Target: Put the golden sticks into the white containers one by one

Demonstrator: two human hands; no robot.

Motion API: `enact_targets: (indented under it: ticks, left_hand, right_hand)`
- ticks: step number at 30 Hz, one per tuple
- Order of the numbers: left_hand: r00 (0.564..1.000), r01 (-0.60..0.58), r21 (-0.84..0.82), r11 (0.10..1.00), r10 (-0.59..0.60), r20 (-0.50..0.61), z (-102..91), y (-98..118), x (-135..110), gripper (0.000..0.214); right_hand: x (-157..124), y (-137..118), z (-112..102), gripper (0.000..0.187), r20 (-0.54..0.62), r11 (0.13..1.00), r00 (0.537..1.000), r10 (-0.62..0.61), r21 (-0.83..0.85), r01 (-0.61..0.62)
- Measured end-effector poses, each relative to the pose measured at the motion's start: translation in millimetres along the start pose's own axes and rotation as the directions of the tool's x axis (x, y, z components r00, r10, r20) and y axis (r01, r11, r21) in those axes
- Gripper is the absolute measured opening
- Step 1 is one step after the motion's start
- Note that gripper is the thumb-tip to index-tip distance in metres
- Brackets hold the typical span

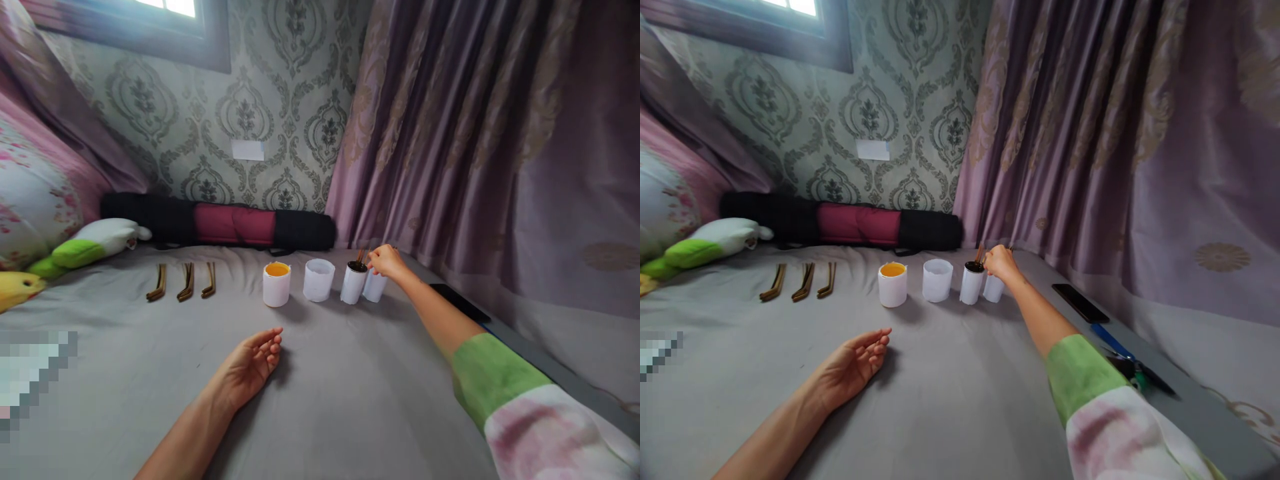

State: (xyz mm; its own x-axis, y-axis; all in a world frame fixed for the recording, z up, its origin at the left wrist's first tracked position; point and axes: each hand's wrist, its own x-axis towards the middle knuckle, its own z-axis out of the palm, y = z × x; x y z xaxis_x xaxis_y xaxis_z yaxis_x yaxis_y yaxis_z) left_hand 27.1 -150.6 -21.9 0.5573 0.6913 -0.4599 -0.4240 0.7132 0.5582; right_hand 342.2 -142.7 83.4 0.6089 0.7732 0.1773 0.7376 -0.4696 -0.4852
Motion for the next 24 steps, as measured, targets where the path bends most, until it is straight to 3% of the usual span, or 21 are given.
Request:
enact_targets:
  ticks: [11,24]
  left_hand:
    - [1.000,-0.003,-0.008,1.000,0.003,0.021,-3.1,-0.7,2.3,0.011]
    - [1.000,-0.002,-0.013,1.000,0.002,0.017,-2.5,-0.5,2.0,0.011]
  right_hand:
    - [-33.7,-6.0,-0.8,0.024,-0.134,0.986,0.984,-0.122,0.101,0.136]
    - [-75.5,-18.3,23.4,0.022,-0.070,0.932,0.985,-0.160,0.317,0.175]
